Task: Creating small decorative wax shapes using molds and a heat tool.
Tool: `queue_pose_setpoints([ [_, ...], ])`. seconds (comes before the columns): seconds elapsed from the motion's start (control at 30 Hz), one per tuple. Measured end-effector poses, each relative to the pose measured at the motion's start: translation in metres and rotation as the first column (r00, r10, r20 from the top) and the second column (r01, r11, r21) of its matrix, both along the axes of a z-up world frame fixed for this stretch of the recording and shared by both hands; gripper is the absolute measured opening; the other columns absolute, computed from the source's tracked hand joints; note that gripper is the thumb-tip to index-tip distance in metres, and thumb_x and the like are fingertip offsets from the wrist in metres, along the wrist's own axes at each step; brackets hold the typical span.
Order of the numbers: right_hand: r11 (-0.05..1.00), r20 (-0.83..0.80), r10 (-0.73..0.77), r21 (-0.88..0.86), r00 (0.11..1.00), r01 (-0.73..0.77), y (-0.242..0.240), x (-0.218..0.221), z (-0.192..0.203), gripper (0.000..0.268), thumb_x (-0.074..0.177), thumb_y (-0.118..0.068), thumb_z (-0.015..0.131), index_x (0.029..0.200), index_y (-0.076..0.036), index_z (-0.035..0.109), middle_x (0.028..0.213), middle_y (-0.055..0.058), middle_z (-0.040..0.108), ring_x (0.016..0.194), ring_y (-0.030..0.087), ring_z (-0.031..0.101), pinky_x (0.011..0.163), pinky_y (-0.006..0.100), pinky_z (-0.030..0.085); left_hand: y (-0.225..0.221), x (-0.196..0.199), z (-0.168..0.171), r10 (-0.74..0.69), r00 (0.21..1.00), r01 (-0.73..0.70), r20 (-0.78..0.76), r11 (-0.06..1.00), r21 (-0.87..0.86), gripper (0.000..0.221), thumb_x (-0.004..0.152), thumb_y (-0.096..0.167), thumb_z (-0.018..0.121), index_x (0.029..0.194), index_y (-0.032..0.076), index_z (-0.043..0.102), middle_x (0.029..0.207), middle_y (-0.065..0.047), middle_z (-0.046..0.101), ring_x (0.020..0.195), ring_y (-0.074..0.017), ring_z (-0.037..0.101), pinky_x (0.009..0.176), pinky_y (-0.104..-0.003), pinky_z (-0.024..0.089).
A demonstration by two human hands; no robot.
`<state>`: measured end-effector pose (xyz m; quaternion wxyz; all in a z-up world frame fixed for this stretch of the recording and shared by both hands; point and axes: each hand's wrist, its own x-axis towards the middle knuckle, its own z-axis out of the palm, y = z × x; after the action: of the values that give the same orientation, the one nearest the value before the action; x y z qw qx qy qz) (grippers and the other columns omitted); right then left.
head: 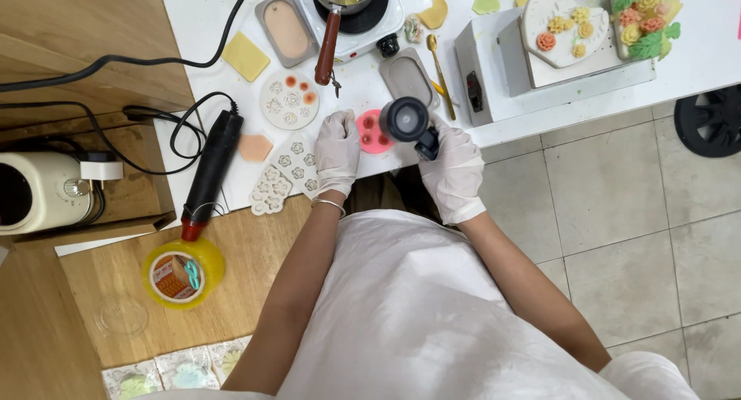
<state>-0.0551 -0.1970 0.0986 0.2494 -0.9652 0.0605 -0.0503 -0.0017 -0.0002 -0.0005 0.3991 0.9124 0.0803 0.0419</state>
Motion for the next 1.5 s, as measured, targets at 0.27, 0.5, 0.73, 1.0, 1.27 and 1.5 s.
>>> queue_pose_setpoints([
  [0.27,0.989,-0.01,0.114,-0.098,0.993,-0.115,0.013,0.013,0.013,0.063,0.076,-0.015,0.081,0.137,-0.017,0.065,0.097,0.013,0.069,0.091,0.034,0.066,0.079,0.049,0.051,-0.001,0.001,0.002,0.024,0.999,-0.024,-0.022,1.0,-0.009,0.025,0.102,0.032,0.057,0.103,0.009,0.066,0.103,-0.017,0.069,0.1,-0.0391,0.064,0.087,-0.05,0.05],
  [0.5,0.97,0.141,0.244,-0.042,0.959,-0.241,0.041,0.035,0.06,0.071,0.073,-0.013,0.081,0.141,-0.019,0.062,0.096,0.011,0.067,0.092,0.034,0.065,0.08,0.046,0.051,0.001,0.004,-0.03,-0.012,0.998,0.01,0.058,0.999,0.033,0.025,0.093,0.027,0.062,0.101,0.003,0.065,0.099,-0.022,0.069,0.095,-0.0425,0.064,0.081,-0.052,0.051],
  [0.73,0.935,0.243,0.339,-0.197,0.909,-0.296,0.079,0.062,0.064,0.08,0.076,-0.025,0.085,0.149,-0.015,0.054,0.098,0.011,0.062,0.092,0.033,0.061,0.08,0.047,0.047,0.023,0.003,-0.05,-0.036,0.997,0.052,0.067,0.967,-0.25,0.019,0.089,0.012,0.067,0.105,0.002,0.068,0.092,-0.022,0.069,0.084,-0.0392,0.068,0.074,-0.043,0.054],
  [1.0,0.958,0.171,0.286,-0.069,0.943,-0.278,0.082,0.044,0.07,0.07,0.082,-0.03,0.074,0.148,-0.017,0.053,0.094,0.005,0.061,0.09,0.026,0.062,0.076,0.042,0.047,0.042,0.009,0.059,0.021,0.996,-0.002,0.081,0.972,-0.234,0.024,0.095,0.011,0.07,0.117,0.002,0.067,0.107,-0.013,0.074,0.099,-0.0263,0.071,0.088,-0.036,0.055],
  [1.27,0.966,0.137,0.25,-0.102,0.959,-0.237,0.062,0.037,0.073,0.067,0.085,-0.021,0.072,0.15,-0.016,0.054,0.1,0.003,0.066,0.09,0.024,0.063,0.075,0.04,0.047,0.026,0.031,0.066,-0.05,0.99,0.027,0.132,0.984,0.175,0.065,0.098,0.021,0.067,0.155,0.0,0.045,0.154,-0.024,0.045,0.14,-0.0345,0.042,0.122,-0.048,0.025],
  [1.5,0.981,0.081,0.17,0.084,0.982,-0.176,0.047,0.052,0.086,0.076,0.076,-0.023,0.081,0.146,-0.016,0.054,0.097,0.009,0.067,0.089,0.03,0.065,0.077,0.044,0.051,0.029,0.029,0.091,0.049,0.996,-0.057,0.069,0.993,0.108,0.079,0.098,0.023,0.068,0.157,-0.007,0.025,0.161,-0.033,0.028,0.149,-0.0439,0.027,0.123,-0.051,0.017],
])
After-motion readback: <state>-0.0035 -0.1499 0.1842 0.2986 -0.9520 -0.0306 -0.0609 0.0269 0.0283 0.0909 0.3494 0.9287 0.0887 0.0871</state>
